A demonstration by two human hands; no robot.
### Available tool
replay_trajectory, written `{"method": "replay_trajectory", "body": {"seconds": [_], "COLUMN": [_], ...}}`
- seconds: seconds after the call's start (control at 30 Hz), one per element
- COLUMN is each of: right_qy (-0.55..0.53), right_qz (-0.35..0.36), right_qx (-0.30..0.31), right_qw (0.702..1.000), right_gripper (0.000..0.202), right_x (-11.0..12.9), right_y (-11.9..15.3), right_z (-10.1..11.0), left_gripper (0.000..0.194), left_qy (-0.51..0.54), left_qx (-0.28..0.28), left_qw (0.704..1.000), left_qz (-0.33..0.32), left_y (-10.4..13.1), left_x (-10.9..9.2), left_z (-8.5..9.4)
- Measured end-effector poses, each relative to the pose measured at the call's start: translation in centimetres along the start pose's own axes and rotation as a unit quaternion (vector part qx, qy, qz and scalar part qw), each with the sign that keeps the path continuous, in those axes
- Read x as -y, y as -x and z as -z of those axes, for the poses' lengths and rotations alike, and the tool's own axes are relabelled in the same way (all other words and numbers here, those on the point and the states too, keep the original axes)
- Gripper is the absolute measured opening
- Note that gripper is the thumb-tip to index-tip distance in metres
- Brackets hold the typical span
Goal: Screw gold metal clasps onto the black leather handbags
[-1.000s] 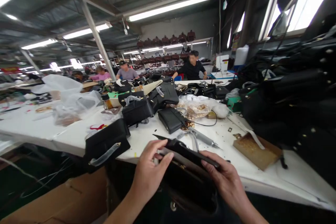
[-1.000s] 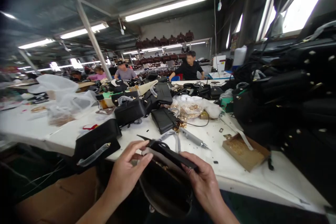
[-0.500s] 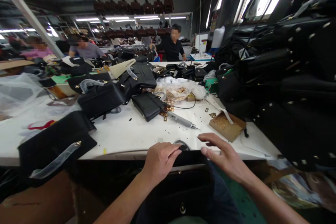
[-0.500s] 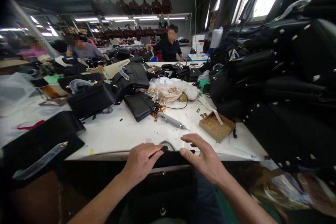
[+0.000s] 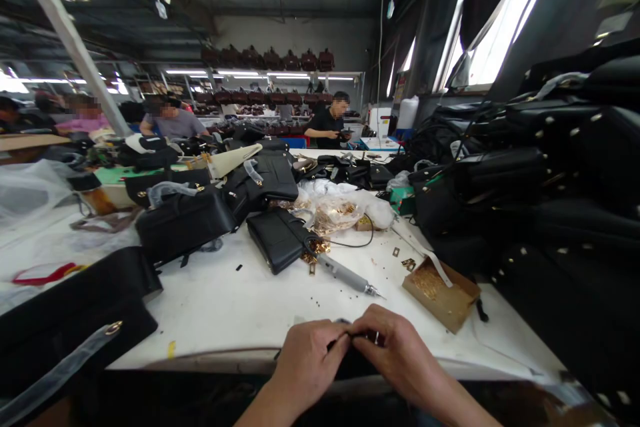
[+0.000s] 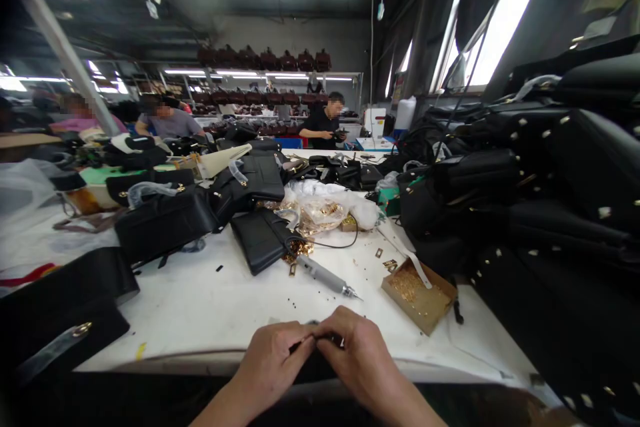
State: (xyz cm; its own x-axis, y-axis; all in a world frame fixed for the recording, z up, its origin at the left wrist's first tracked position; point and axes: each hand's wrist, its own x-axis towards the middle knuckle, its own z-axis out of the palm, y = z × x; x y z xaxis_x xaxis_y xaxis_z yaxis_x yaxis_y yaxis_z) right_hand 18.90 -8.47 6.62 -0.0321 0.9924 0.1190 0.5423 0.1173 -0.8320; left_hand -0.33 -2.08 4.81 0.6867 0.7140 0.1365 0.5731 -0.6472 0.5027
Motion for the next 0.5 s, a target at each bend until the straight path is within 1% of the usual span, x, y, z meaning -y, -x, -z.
{"method": "replay_trajectory", "body": {"seconds": [0.07,0.13,0.2,0.23,0.27,0.3,0.33,0.4,0.43,0.47,0.5], "right_qy": [-0.024,-0.072,-0.133,-0.156,-0.170,-0.169,-0.150,-0.063,-0.008,0.044,0.089], "right_qz": [0.022,0.030,0.004,-0.021,-0.051,-0.081,-0.107,-0.150,-0.170,-0.189,-0.205], "right_qx": [-0.029,-0.073,-0.119,-0.129,-0.121,-0.099,-0.062,0.035,0.075,0.101,0.107], "right_qw": [0.999,0.994,0.984,0.979,0.977,0.977,0.981,0.986,0.983,0.976,0.969], "right_gripper": [0.014,0.010,0.015,0.018,0.021,0.021,0.019,0.011,0.012,0.017,0.020], "right_x": [-0.5,-0.6,-0.4,-0.2,-0.1,-0.1,-0.3,-1.2,-1.8,-2.5,-3.2], "right_y": [-0.3,-0.6,-0.4,-0.1,0.4,1.1,2.0,4.3,5.5,6.7,7.7], "right_z": [-0.6,-0.8,-0.3,0.4,1.2,2.3,3.4,6.0,7.2,8.3,9.3], "left_gripper": [0.026,0.028,0.030,0.029,0.027,0.025,0.023,0.022,0.022,0.024,0.025], "left_qy": [0.013,0.013,0.013,0.014,0.017,0.020,0.021,0.016,0.010,0.004,0.002], "left_qx": [0.001,-0.007,-0.022,-0.031,-0.043,-0.056,-0.071,-0.100,-0.113,-0.122,-0.124], "left_qw": [1.000,1.000,1.000,0.999,0.999,0.998,0.997,0.995,0.993,0.992,0.992], "left_qz": [0.001,0.007,0.011,0.009,0.004,-0.002,-0.009,-0.019,-0.020,-0.018,-0.014], "left_y": [-0.4,-0.7,-0.9,-0.9,-1.0,-1.1,-1.2,-1.3,-1.4,-1.5,-1.7], "left_x": [0.5,1.0,1.4,1.5,1.7,1.9,2.0,2.3,2.4,2.5,2.6], "left_z": [-0.2,-0.3,-0.3,-0.3,-0.4,-0.5,-0.7,-1.4,-1.7,-2.1,-2.4]}}
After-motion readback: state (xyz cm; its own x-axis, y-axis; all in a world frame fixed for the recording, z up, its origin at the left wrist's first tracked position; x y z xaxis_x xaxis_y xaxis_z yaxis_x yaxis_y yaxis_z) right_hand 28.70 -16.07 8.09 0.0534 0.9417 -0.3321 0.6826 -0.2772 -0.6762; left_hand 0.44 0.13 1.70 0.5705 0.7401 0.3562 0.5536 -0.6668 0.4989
